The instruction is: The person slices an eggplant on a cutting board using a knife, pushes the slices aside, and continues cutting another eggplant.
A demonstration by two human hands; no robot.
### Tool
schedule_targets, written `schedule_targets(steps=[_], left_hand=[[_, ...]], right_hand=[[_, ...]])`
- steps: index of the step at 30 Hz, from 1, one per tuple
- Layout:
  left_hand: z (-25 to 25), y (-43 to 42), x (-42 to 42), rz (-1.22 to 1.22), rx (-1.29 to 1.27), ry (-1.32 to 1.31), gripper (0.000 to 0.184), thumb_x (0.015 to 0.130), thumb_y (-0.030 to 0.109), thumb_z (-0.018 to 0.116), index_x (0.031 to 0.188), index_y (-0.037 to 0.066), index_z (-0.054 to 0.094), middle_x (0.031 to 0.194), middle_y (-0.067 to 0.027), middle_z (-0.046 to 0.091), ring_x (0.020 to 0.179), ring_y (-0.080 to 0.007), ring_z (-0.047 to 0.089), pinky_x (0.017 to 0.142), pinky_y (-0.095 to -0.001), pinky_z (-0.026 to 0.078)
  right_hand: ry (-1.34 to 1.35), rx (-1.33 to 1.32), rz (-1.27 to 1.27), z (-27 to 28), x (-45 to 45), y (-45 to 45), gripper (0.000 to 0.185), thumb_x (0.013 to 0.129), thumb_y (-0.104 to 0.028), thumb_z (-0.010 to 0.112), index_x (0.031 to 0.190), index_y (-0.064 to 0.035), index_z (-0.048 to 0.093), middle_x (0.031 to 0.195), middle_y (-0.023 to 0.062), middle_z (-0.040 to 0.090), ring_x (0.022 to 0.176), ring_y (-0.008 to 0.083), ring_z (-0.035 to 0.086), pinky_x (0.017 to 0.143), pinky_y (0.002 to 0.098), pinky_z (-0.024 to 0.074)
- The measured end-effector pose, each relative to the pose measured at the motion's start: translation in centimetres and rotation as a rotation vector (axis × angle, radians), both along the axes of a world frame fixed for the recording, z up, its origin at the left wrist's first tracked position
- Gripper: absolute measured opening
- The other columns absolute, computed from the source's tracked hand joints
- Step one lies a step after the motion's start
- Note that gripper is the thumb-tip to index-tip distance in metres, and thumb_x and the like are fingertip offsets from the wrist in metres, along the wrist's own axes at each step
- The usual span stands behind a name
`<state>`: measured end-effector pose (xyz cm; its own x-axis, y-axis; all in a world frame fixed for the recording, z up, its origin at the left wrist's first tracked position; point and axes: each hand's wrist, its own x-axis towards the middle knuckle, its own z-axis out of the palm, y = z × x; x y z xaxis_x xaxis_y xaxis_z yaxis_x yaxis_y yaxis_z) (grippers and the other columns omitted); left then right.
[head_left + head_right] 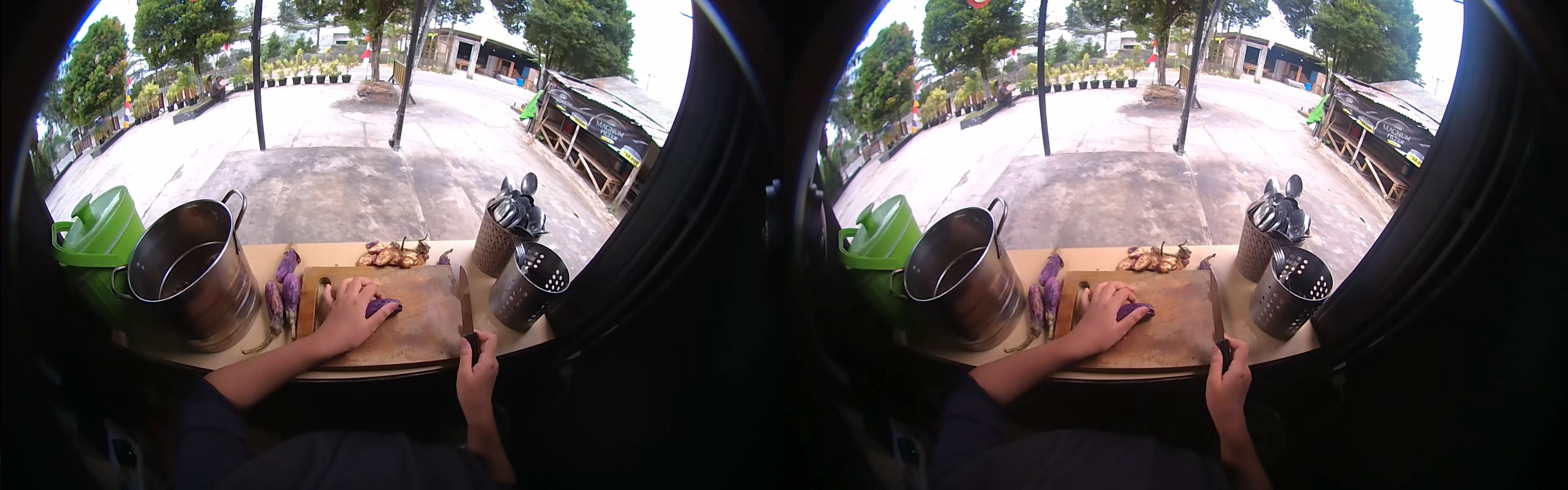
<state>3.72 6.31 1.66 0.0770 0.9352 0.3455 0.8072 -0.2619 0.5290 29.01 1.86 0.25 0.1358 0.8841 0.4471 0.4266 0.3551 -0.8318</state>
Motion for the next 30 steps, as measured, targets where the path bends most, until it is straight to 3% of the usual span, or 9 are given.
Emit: schedule_targets(steps=[3,10,12,18,22,25,27,28,30], left_hand=[[0.2,-0.5,0.6,0.051,-0.003,0.023,0.043,0.094,0.051,0.058,0.109,0.010,0.060,0.122,-0.0082,0.056,0.124,-0.0273,0.045,0.106,-0.0530,0.021],[0.7,-0.8,0.8,0.046,-0.037,0.031,0.044,0.094,0.052,0.058,0.110,0.011,0.059,0.121,-0.0078,0.056,0.123,-0.0275,0.045,0.106,-0.0558,0.021],[0.5,-0.8,0.7,0.036,-0.027,-0.022,0.044,0.092,0.054,0.059,0.108,0.012,0.060,0.118,-0.0077,0.053,0.122,-0.0282,0.043,0.106,-0.0595,0.016],[0.4,-1.6,1.2,0.067,-0.011,-0.033,0.045,0.092,0.054,0.060,0.108,0.012,0.060,0.117,-0.0073,0.054,0.122,-0.0283,0.042,0.106,-0.0563,0.017],[0.2,-1.3,1.0,0.057,-0.006,-0.036,0.045,0.092,0.054,0.060,0.108,0.012,0.061,0.117,-0.0073,0.054,0.123,-0.0277,0.042,0.106,-0.0552,0.016],[0.6,-1.1,0.8,0.025,-0.035,0.003,0.047,0.091,0.055,0.061,0.111,0.013,0.060,0.116,-0.0083,0.054,0.123,-0.0272,0.042,0.106,-0.0554,0.017],[1.4,-1.1,0.4,-0.013,-0.027,0.078,0.050,0.089,0.055,0.064,0.113,0.012,0.059,0.117,-0.0096,0.055,0.123,-0.0273,0.044,0.105,-0.0529,0.021],[1.9,-1.2,0.2,-0.045,-0.021,0.153,0.053,0.088,0.055,0.066,0.115,0.010,0.059,0.118,-0.0109,0.056,0.123,-0.0274,0.046,0.105,-0.0504,0.025],[2.8,-0.9,-0.5,-0.108,-0.036,0.148,0.055,0.086,0.054,0.068,0.116,0.009,0.058,0.118,-0.0123,0.057,0.121,-0.0285,0.048,0.104,-0.0484,0.029]], right_hand=[[-0.027,0.000,-0.002,-0.1,0.3,-0.2,0.023,0.097,-0.008,0.059,0.117,0.0022,0.053,0.093,0.0198,0.066,0.085,0.0309,0.068,0.077,0.0378,0.0515],[0.007,0.046,0.018,-0.7,0.7,-0.1,0.022,0.098,-0.009,0.059,0.116,0.0018,0.053,0.094,0.0192,0.067,0.087,0.0301,0.069,0.077,0.0368,0.0516],[0.031,0.031,0.047,-0.3,0.7,-0.2,0.020,0.098,-0.007,0.058,0.115,0.0024,0.053,0.100,0.0186,0.070,0.090,0.0282,0.070,0.079,0.0350,0.0522],[0.073,0.051,0.093,-0.4,1.1,-0.1,0.017,0.099,-0.003,0.056,0.114,0.0033,0.052,0.111,0.0169,0.072,0.097,0.0231,0.071,0.084,0.0329,0.0528],[0.065,0.031,0.125,0.4,1.5,-0.2,0.014,0.100,-0.004,0.056,0.111,0.0021,0.051,0.107,0.0154,0.072,0.095,0.0182,0.069,0.083,0.0306,0.0516],[-0.016,0.018,0.072,0.8,2.0,-0.3,0.017,0.099,-0.005,0.057,0.113,0.0027,0.051,0.101,0.0161,0.070,0.091,0.0217,0.069,0.079,0.0339,0.0516],[-0.295,0.242,-0.074,1.3,2.2,-0.3,0.020,0.099,-0.006,0.057,0.115,0.0032,0.051,0.096,0.0183,0.067,0.086,0.0297,0.069,0.075,0.0380,0.0509],[-0.296,0.242,-0.079,2.0,1.9,-0.6,0.020,0.099,-0.006,0.057,0.115,0.0032,0.051,0.096,0.0183,0.067,0.086,0.0297,0.069,0.075,0.0380,0.0509],[-0.206,0.063,0.037,4.1,0.8,-1.8,0.022,0.098,-0.007,0.057,0.118,0.0006,0.051,0.096,0.0226,0.065,0.086,0.0387,0.066,0.073,0.0420,0.0507]])
